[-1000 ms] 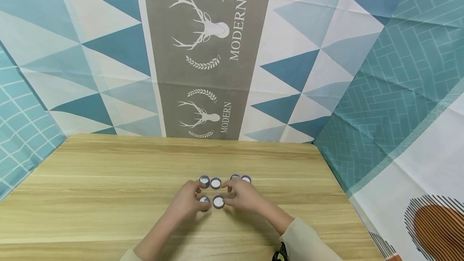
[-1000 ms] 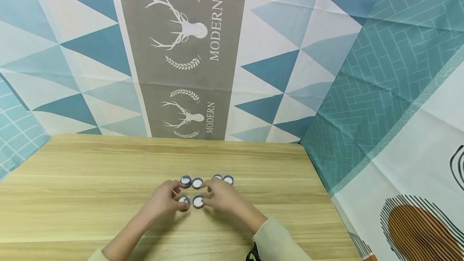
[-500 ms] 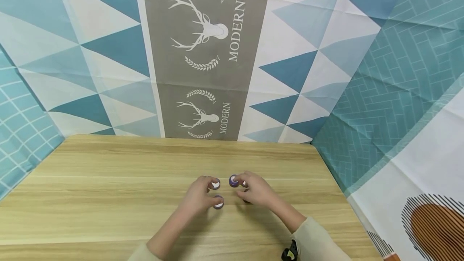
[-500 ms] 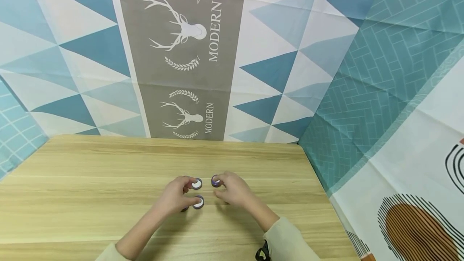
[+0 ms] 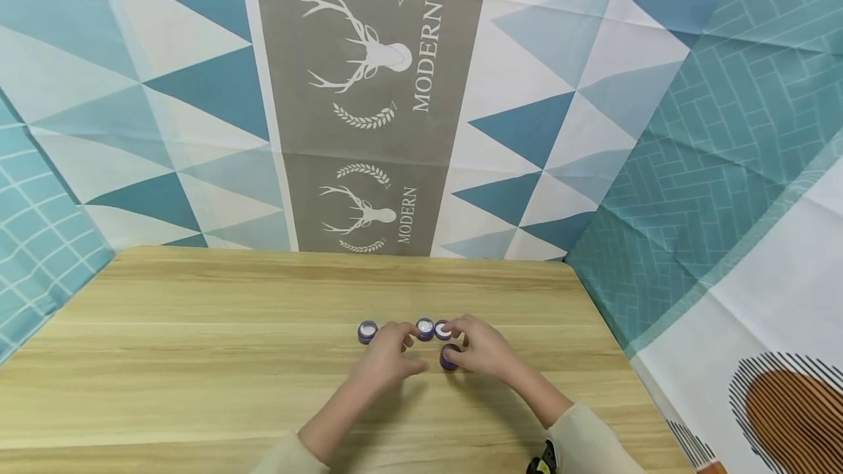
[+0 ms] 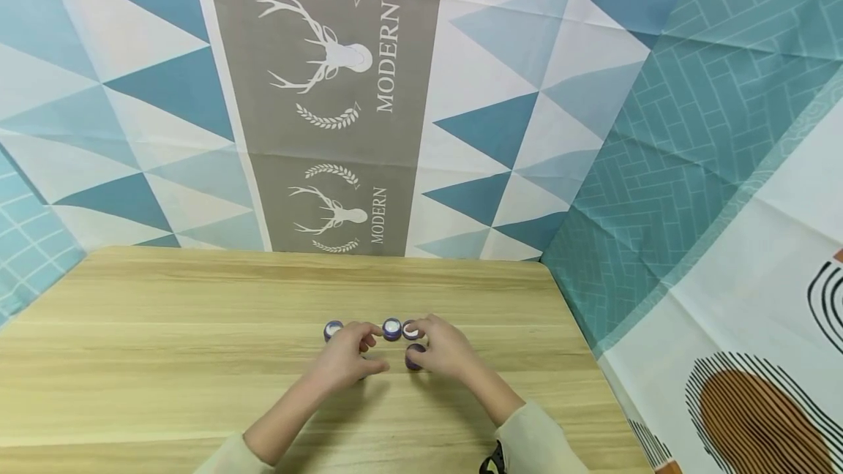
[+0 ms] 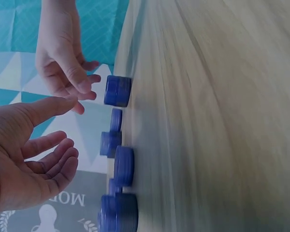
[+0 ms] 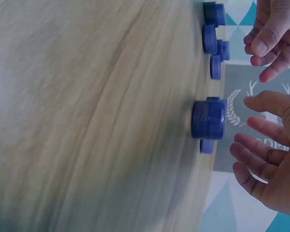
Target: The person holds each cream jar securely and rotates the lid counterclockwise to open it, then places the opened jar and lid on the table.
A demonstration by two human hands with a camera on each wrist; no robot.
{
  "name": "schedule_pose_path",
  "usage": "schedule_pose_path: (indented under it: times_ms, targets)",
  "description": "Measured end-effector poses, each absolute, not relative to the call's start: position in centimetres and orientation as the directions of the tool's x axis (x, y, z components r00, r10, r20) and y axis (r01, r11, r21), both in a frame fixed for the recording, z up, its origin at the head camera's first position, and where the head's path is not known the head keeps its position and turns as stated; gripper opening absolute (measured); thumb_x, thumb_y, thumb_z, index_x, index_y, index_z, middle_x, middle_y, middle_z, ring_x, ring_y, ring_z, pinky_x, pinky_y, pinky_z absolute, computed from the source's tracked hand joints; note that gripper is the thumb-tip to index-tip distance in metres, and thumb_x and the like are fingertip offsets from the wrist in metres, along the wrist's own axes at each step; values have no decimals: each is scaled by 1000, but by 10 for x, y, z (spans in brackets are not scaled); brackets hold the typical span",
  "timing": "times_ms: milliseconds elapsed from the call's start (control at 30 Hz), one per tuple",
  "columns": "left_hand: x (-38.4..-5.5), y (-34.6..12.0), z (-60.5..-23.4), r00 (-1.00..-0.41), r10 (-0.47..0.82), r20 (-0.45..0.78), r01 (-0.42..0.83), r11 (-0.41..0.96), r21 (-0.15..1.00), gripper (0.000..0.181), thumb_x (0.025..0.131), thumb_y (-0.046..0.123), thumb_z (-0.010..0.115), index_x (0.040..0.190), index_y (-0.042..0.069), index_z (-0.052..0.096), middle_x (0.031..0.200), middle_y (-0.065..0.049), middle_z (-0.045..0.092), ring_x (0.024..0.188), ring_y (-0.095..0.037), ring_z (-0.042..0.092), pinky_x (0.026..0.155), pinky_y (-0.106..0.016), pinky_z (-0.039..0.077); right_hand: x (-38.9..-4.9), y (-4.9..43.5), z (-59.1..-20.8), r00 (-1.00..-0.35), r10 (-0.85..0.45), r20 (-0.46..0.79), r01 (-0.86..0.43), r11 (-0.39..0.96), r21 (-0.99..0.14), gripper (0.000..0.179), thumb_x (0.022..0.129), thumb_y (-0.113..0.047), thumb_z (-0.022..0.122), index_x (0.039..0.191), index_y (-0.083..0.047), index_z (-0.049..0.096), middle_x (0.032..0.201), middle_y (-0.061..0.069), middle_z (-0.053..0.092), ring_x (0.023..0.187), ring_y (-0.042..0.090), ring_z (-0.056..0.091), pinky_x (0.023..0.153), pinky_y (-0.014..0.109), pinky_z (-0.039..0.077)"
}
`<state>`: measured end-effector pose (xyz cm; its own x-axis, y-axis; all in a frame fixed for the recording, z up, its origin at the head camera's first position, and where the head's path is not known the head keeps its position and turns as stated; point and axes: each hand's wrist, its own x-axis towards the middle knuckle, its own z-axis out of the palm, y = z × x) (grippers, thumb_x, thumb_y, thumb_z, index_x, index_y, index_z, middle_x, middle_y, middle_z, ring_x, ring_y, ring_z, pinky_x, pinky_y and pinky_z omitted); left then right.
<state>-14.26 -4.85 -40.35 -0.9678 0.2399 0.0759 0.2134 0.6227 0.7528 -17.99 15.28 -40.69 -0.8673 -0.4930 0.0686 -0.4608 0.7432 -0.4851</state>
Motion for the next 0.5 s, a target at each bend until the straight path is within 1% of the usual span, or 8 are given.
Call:
schedule_pose_path:
  times_ms: [167,267,500]
  targets:
    - [-145,-41,-407,-965,247,84,226,630,743,43,68,18,79,105,3,64,94,-11,60,85,-23,57,68,-34,50,-180,159,-412,-869,-493,38,-442,740,-507,40,81,-19,71,117,-5,61,98,8,59,72,11,53,59,22,43]
    - [-146,-36,-409,-964,252,88,233,631,740,43,68,18,80,106,3,65,93,-11,61,83,-22,57,68,-33,50,-181,162,-415,-873,-487,24,-427,740,-520,42,79,-20,73,117,-4,61,96,7,59,73,10,53,59,22,43]
    - [-153,-25,-420,-957,272,95,254,639,726,44,68,16,79,106,2,64,91,-13,65,81,-23,61,68,-33,51,-182,168,-422,-877,-481,-10,-401,741,-539,46,75,-18,76,116,-3,62,90,6,60,80,17,55,63,24,44]
